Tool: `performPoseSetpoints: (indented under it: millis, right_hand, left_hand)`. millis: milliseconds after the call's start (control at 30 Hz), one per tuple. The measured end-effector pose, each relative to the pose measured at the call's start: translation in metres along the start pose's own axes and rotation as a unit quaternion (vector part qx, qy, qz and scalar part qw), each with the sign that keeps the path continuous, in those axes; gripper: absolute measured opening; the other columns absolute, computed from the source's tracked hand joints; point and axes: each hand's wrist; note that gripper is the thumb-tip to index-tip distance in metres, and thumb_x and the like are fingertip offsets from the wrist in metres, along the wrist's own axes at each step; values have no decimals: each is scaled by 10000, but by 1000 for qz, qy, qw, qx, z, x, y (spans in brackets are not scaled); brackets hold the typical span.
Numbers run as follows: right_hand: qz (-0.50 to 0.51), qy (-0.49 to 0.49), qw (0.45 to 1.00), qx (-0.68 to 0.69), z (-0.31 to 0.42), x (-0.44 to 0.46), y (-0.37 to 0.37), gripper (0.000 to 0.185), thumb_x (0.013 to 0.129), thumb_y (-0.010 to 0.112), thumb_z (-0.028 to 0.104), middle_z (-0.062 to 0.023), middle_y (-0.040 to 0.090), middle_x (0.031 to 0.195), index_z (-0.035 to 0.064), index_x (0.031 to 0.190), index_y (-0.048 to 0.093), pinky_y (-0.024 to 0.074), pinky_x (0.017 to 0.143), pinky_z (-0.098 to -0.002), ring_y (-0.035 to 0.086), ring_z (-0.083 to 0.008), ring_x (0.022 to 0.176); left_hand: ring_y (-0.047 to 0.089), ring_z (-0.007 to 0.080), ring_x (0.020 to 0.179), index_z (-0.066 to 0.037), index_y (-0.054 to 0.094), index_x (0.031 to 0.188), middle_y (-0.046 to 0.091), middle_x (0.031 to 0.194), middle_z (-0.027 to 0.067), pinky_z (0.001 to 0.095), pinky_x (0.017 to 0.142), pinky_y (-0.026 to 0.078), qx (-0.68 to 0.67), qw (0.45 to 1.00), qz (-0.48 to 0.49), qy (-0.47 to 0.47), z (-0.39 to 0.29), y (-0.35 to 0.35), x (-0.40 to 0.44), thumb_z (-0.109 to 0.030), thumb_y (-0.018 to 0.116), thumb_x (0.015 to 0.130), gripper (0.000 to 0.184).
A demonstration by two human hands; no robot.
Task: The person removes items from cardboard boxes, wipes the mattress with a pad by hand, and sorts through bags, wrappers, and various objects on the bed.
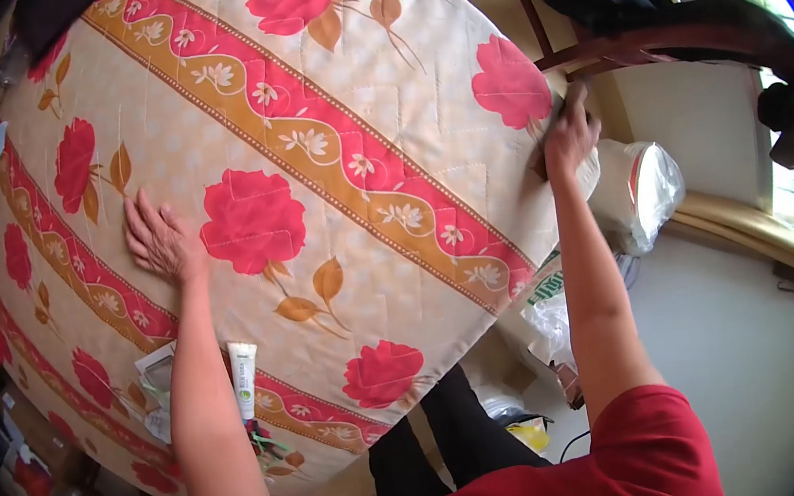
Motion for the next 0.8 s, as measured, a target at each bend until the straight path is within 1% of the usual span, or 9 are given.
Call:
performPoseSetpoints:
  millis: [100,267,333,367,433,500,633,733,800]
  right_hand:
    - [-70,-65,993,71,63,43,52,460,762,436,95,-105,592,885,322,1128,597,431,764,-408,525,-308,859]
    - [11,-307,925,224,212,-29,146,186,824,436,133,-121,539,851,14,923,540,433,702,-403,513,-270,836]
    - [235,-427,813,319,249,-90,69,133,757,506,124,-121,559,858,23,828,554,444,645,-361,543,-259,745]
    - [479,-235,663,525,259,-120,27,93,743,488,103,-130,543,792,35,770,546,433,634,-381,550,-273,736]
    - [615,-370,426,550,233,-187,1,109,753,479,122,-181,544,816,39,781,544,427,751,-388,542,-309,859]
    - [672,-329,523,408,237,-110,-81,198,839,498,220,-167,549,829,41,816,578,454,770,-386,557,-279,865]
    - [241,-143,892,355,142,24,39,180,808,489,184,-106,550,838,70,899,594,438,780,-360,548,-234,855]
    - [30,8,940,339,112,116,122,224,785,483,156,-61,552,845,91,961,605,427,787,-341,540,-200,847]
    - [7,-216,976,5,122,113,178,281,776,460,158,-84,566,887,130,1012,612,439,780,-363,534,-259,882]
  left_hand:
    - [337,238,1237,-220,402,1305,340,1390,3,440,970,275,6,1000,-7,8,1,-2,3,-312,410,901,415]
    - [329,251,1246,-219,368,1335,319,1405,2,440,987,256,-4,1000,-6,4,-1,2,4,-283,409,903,438]
    - [320,253,1251,-207,370,1336,312,1409,11,434,992,244,2,1000,10,3,-1,-1,5,-285,411,899,446]
    - [319,250,1251,-204,378,1331,316,1406,15,431,991,242,5,1000,9,4,1,1,5,-293,413,896,446]
    - [312,248,1256,-194,393,1324,319,1404,27,429,992,237,-1,1000,2,5,1,2,4,-299,413,894,443]
    - [308,253,1259,-184,397,1321,319,1403,33,432,995,234,-1,1000,2,7,-1,4,5,-298,404,897,440]
    - [296,268,1264,-167,375,1334,303,1411,48,432,1007,216,8,1000,13,11,2,2,6,-309,372,907,450]
    - [292,269,1266,-155,377,1332,304,1409,62,435,1011,209,9,1000,12,9,0,3,7,-304,369,908,450]
    - [291,287,1265,-145,390,1323,315,1400,75,443,1012,207,5,1000,11,15,1,3,6,-291,375,904,444]
Point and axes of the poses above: each hand's wrist, its own x-axis towards the middle knuckle, its own y-axis out of the palm, z = x × y
